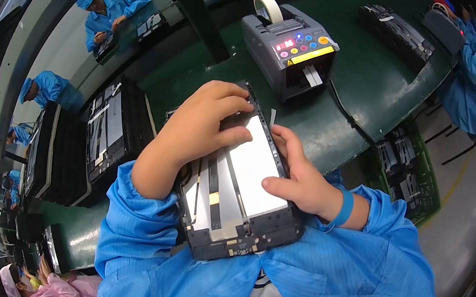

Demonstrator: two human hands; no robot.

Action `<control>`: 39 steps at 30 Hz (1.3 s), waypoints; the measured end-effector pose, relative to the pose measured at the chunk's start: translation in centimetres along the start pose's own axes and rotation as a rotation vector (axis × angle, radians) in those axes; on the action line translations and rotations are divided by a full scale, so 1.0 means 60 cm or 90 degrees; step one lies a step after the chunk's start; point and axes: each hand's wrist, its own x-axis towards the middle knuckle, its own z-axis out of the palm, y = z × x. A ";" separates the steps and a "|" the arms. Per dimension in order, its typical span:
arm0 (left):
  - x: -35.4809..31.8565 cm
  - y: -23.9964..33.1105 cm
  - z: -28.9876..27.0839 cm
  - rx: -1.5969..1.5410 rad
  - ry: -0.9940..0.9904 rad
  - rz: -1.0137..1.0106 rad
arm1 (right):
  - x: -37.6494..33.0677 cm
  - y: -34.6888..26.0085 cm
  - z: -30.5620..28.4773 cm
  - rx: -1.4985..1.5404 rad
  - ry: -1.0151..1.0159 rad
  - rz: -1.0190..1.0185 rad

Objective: Applying adhesive tape strips and managing ribbon cables during the assembly of tablet screens on a factory production line.

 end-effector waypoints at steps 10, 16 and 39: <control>-0.036 -0.006 0.004 0.014 0.061 -0.014 | 0.094 -0.032 -0.032 -0.052 0.124 -0.013; -0.038 -0.005 0.010 0.034 0.064 -0.032 | 0.176 -0.020 -0.046 -0.248 0.079 0.040; -0.040 -0.023 0.017 -0.008 0.089 -0.147 | 0.204 -0.134 -0.046 -0.746 -0.256 0.005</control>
